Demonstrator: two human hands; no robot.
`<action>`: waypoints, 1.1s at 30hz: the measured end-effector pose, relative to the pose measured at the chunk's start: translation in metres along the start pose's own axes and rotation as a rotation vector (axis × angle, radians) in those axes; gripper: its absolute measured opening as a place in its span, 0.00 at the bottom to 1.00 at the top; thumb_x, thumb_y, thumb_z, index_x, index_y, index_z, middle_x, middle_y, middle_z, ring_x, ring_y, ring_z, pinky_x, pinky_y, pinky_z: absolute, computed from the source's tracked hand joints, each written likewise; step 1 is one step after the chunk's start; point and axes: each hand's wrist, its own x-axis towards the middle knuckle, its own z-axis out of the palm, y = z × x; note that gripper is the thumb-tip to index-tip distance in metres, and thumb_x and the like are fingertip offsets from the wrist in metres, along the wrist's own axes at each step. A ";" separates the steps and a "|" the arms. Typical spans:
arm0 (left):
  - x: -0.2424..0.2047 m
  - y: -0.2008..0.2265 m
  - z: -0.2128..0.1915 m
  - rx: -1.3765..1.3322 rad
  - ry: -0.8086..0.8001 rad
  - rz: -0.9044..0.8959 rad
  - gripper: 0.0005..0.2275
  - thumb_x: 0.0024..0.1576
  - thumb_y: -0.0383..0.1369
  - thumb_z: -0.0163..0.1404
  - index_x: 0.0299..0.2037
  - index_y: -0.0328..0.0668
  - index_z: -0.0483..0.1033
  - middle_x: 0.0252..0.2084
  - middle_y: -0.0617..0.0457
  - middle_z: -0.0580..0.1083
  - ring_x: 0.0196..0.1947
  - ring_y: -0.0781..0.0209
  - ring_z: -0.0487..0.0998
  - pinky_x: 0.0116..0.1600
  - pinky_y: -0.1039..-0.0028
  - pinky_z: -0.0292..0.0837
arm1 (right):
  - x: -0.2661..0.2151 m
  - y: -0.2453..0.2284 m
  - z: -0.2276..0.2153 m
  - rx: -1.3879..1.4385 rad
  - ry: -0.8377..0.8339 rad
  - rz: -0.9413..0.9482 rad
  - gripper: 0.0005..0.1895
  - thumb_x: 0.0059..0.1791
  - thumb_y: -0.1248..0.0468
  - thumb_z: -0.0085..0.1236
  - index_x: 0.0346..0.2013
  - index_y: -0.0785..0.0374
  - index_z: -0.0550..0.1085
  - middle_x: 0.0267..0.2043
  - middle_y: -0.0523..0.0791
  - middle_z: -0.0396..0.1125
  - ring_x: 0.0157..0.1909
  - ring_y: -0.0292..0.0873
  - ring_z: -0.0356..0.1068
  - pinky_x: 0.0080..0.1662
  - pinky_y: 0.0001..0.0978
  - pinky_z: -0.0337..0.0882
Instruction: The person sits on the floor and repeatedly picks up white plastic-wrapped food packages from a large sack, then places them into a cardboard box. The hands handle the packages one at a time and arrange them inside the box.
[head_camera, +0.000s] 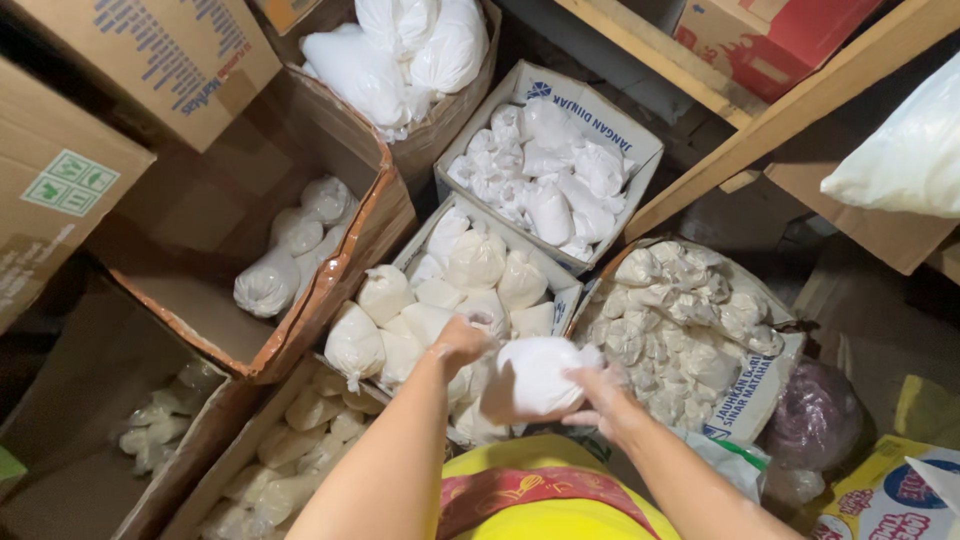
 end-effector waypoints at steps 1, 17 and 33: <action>-0.003 0.004 -0.005 -0.010 0.018 -0.108 0.23 0.47 0.33 0.60 0.56 0.49 0.76 0.38 0.49 0.77 0.36 0.56 0.74 0.39 0.64 0.69 | 0.012 0.003 -0.008 0.062 -0.020 -0.014 0.32 0.46 0.52 0.57 0.63 0.60 0.67 0.62 0.50 0.67 0.51 0.49 0.74 0.42 0.54 0.80; -0.012 0.153 0.011 -0.263 0.084 0.098 0.20 0.52 0.38 0.56 0.56 0.51 0.74 0.34 0.55 0.75 0.34 0.63 0.74 0.39 0.61 0.71 | 0.039 -0.307 0.045 0.335 -0.049 -0.242 0.17 0.50 0.60 0.51 0.53 0.60 0.68 0.53 0.50 0.68 0.57 0.51 0.70 0.62 0.55 0.69; -0.007 0.154 0.018 -0.511 0.201 0.112 0.12 0.54 0.34 0.53 0.48 0.49 0.74 0.32 0.58 0.76 0.28 0.65 0.76 0.33 0.66 0.70 | 0.045 -0.227 0.052 0.294 0.006 -0.077 0.10 0.48 0.61 0.55 0.42 0.59 0.71 0.41 0.45 0.69 0.46 0.46 0.71 0.54 0.47 0.72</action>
